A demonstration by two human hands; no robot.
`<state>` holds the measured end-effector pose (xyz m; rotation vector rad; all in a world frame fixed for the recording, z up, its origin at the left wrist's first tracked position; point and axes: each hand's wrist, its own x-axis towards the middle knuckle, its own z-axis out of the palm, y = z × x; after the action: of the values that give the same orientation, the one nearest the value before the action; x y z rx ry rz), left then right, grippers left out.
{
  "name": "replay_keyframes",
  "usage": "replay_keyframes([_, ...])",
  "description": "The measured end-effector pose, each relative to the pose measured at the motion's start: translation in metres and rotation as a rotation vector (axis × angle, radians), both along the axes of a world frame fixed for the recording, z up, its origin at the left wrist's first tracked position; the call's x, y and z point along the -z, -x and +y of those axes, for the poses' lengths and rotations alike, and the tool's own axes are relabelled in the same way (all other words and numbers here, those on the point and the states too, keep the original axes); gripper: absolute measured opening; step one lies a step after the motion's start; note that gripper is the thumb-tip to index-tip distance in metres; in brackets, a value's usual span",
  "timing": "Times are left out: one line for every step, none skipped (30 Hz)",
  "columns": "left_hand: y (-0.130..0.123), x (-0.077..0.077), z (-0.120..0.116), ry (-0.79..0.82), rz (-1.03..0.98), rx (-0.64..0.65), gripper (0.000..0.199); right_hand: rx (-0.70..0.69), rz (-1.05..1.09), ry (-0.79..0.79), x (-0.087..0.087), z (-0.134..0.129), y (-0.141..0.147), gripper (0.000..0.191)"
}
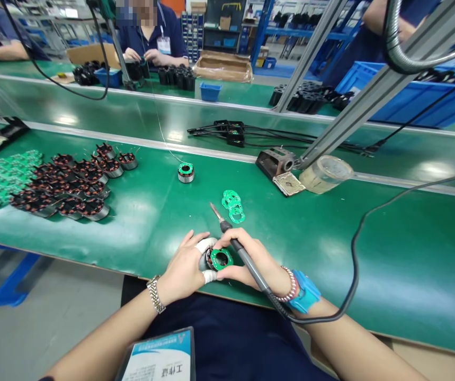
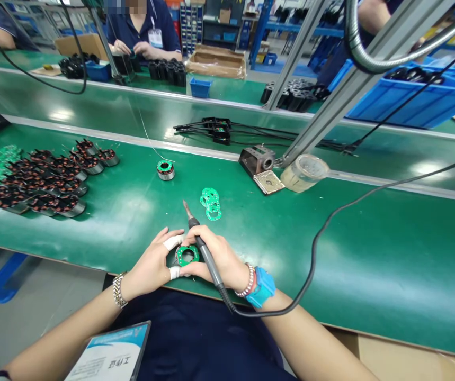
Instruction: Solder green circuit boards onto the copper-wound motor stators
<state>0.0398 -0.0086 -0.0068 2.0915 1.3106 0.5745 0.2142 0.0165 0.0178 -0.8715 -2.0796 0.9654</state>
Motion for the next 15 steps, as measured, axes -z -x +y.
replay_keyframes([0.0001,0.0002,0.0,0.002,0.0,0.002,0.05,0.003,0.008,0.002,0.0016,0.0003,0.0004,0.042])
replay_keyframes([0.0002,0.0005,0.0001,0.002,0.002,0.006,0.051,0.004,0.019,0.001,0.0033,0.0006,0.0008,0.042])
replay_keyframes([0.0003,0.0007,0.0003,0.002,0.005,0.01,0.051,0.003,0.031,-0.002,0.0049,0.0009,0.0011,0.042])
replay_keyframes([0.0004,0.001,0.0004,0.001,0.007,0.014,0.052,-0.001,0.042,-0.006,0.0062,0.0012,0.0011,0.042])
replay_keyframes([0.0005,0.0012,0.0006,0.0,0.008,0.017,0.054,-0.007,0.051,-0.011,0.0072,0.0016,0.0009,0.042])
replay_keyframes([0.0007,0.0012,0.0007,-0.002,0.007,0.018,0.055,-0.014,0.055,-0.018,0.0076,0.0018,0.0004,0.041])
replay_keyframes([0.0007,0.0011,0.0009,-0.002,0.005,0.017,0.055,-0.024,0.053,-0.029,0.0074,0.0021,-0.0005,0.041])
replay_keyframes([0.0008,0.0008,0.001,-0.002,0.002,0.015,0.054,-0.036,0.041,-0.043,0.0066,0.0022,-0.0017,0.04])
replay_keyframes([0.0008,0.0005,0.0012,0.0,0.0,0.015,0.053,-0.05,0.017,-0.059,0.0054,0.0023,-0.0031,0.039])
replay_keyframes([0.0008,0.0001,0.0014,0.002,-0.004,0.015,0.052,-0.071,-0.015,-0.076,0.0039,0.0023,-0.0045,0.037])
replay_keyframes([0.0009,-0.0001,0.0016,0.003,-0.008,0.019,0.051,-0.093,-0.047,-0.095,0.0024,0.0022,-0.0058,0.034])
replay_keyframes([0.0009,-0.0003,0.0018,0.004,-0.012,0.025,0.05,-0.116,-0.076,-0.114,0.0013,0.002,-0.0067,0.032])
replay_keyframes([0.001,-0.0002,0.002,0.005,-0.015,0.029,0.05,-0.134,-0.099,-0.132,0.0007,0.0015,-0.0072,0.029])
replay_keyframes([0.0011,0.0001,0.0021,0.005,-0.016,0.033,0.05,-0.141,-0.114,-0.149,0.0009,0.0007,-0.0072,0.028])
replay_keyframes([0.0013,0.0008,0.0022,0.004,-0.013,0.033,0.05,-0.135,-0.115,-0.167,0.002,-0.0004,-0.0067,0.028])
